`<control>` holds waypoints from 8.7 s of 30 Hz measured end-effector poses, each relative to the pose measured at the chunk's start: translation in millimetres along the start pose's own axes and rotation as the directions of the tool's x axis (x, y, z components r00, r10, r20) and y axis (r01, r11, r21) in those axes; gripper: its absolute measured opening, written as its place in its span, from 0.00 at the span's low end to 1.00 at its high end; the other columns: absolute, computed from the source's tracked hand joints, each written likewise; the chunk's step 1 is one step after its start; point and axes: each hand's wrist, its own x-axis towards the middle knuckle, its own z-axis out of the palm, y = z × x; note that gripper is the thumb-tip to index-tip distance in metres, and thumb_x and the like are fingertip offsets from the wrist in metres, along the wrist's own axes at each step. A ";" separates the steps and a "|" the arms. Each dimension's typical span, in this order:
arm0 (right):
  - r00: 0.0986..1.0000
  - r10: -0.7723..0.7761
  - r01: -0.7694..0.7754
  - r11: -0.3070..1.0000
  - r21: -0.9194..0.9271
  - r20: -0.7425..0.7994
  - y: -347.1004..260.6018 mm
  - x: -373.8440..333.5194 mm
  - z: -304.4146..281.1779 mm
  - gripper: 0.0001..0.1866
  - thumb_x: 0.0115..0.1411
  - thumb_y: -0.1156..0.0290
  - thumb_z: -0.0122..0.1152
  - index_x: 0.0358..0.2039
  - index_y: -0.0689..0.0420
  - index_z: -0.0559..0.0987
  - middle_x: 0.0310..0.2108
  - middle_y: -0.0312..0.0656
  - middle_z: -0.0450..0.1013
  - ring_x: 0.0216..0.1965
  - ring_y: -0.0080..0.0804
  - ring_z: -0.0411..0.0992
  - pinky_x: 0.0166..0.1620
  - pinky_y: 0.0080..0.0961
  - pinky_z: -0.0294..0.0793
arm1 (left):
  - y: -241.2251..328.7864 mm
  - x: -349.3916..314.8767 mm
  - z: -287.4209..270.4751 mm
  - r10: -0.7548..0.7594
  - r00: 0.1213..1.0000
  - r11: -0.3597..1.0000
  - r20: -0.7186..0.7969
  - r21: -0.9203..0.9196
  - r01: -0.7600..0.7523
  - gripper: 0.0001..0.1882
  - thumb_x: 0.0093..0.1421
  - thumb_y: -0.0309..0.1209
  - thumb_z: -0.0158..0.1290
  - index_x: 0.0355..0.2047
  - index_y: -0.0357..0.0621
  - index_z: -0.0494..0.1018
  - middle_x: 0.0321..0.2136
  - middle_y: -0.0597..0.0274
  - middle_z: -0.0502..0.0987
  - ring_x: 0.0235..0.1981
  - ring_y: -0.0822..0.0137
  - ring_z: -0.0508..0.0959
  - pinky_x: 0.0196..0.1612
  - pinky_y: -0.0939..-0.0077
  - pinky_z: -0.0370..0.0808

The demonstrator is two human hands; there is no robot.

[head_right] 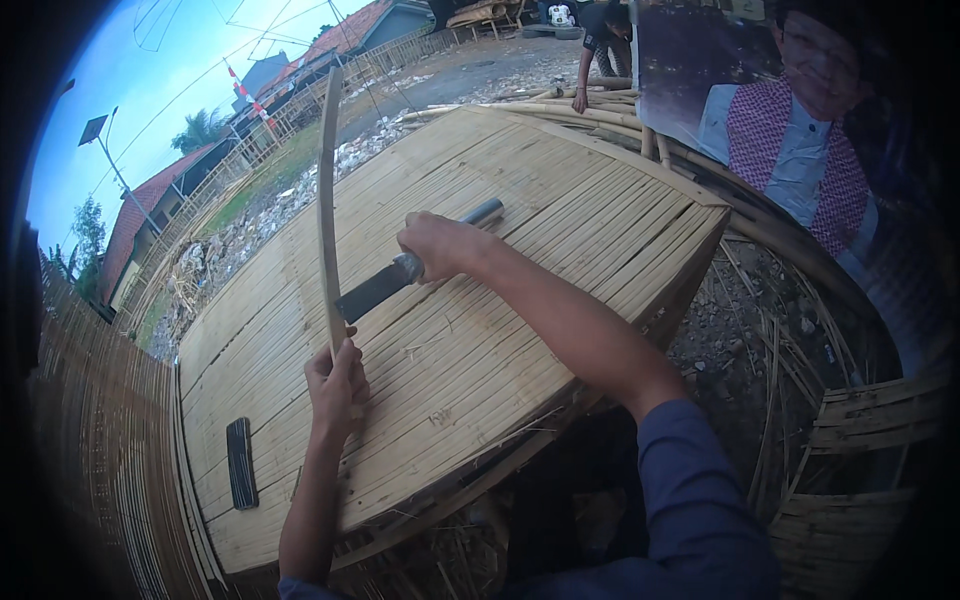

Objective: The person picks up a piece of bamboo and splits it lengthwise into strips using a cleaver.

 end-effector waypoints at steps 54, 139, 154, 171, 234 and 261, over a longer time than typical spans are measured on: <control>0.966 -0.113 0.093 0.991 -0.096 -0.231 -64.7 3.7 -11.7 0.06 0.44 0.70 0.60 0.17 0.54 0.73 0.14 0.42 0.70 0.18 0.43 0.71 0.23 0.35 0.70 | -12.7 -8.7 3.1 0.274 0.959 0.943 -0.078 0.219 -0.251 0.09 0.64 0.32 0.48 0.32 0.37 0.69 0.12 0.72 0.62 0.09 0.80 0.60 0.11 0.83 0.57; 0.982 0.059 -0.053 0.998 0.039 -0.181 -84.6 2.4 5.2 0.39 0.44 0.25 0.51 0.10 0.54 0.70 0.07 0.37 0.65 0.12 0.35 0.71 0.18 0.33 0.72 | -0.6 -8.4 6.6 0.077 0.984 0.991 -0.159 -0.096 -0.093 0.18 0.69 0.42 0.34 0.27 0.46 0.63 0.09 0.72 0.59 0.06 0.80 0.55 0.08 0.83 0.54; 0.982 -0.175 0.172 0.984 -0.046 -0.072 -91.9 -3.2 -1.5 0.39 0.43 0.24 0.50 0.11 0.53 0.72 0.07 0.38 0.66 0.12 0.37 0.70 0.18 0.33 0.71 | 5.4 -5.8 -7.1 -0.048 0.999 0.985 -0.007 -0.169 0.046 0.18 0.67 0.44 0.39 0.25 0.47 0.61 0.11 0.70 0.58 0.07 0.78 0.56 0.08 0.84 0.54; 0.996 -0.029 0.026 0.999 -0.039 -0.084 -67.3 -0.6 -10.1 0.39 0.44 0.24 0.50 0.13 0.54 0.73 0.09 0.38 0.67 0.15 0.38 0.72 0.22 0.34 0.73 | 13.3 -4.1 -14.3 -0.195 0.907 0.782 0.373 -0.499 0.373 0.23 0.67 0.52 0.33 0.27 0.47 0.60 0.08 0.71 0.53 0.05 0.76 0.55 0.04 0.84 0.55; 0.994 -0.041 0.024 0.987 -0.159 -0.105 -87.3 -0.9 -2.7 0.41 0.44 0.22 0.46 0.12 0.55 0.74 0.07 0.40 0.66 0.11 0.35 0.70 0.16 0.31 0.70 | 12.5 -6.2 -21.1 -0.131 0.964 0.978 0.233 -0.131 0.165 0.12 0.66 0.38 0.44 0.28 0.48 0.63 0.17 0.74 0.56 0.14 0.81 0.53 0.15 0.83 0.51; 0.989 0.118 -0.126 0.988 -0.089 -0.086 -71.0 1.6 -11.3 0.41 0.44 0.22 0.46 0.12 0.54 0.75 0.07 0.38 0.66 0.12 0.34 0.70 0.18 0.31 0.71 | 24.1 -7.8 -2.3 -0.110 0.941 0.980 0.320 -0.121 0.156 0.10 0.68 0.35 0.40 0.38 0.41 0.65 0.18 0.73 0.54 0.14 0.80 0.53 0.15 0.83 0.50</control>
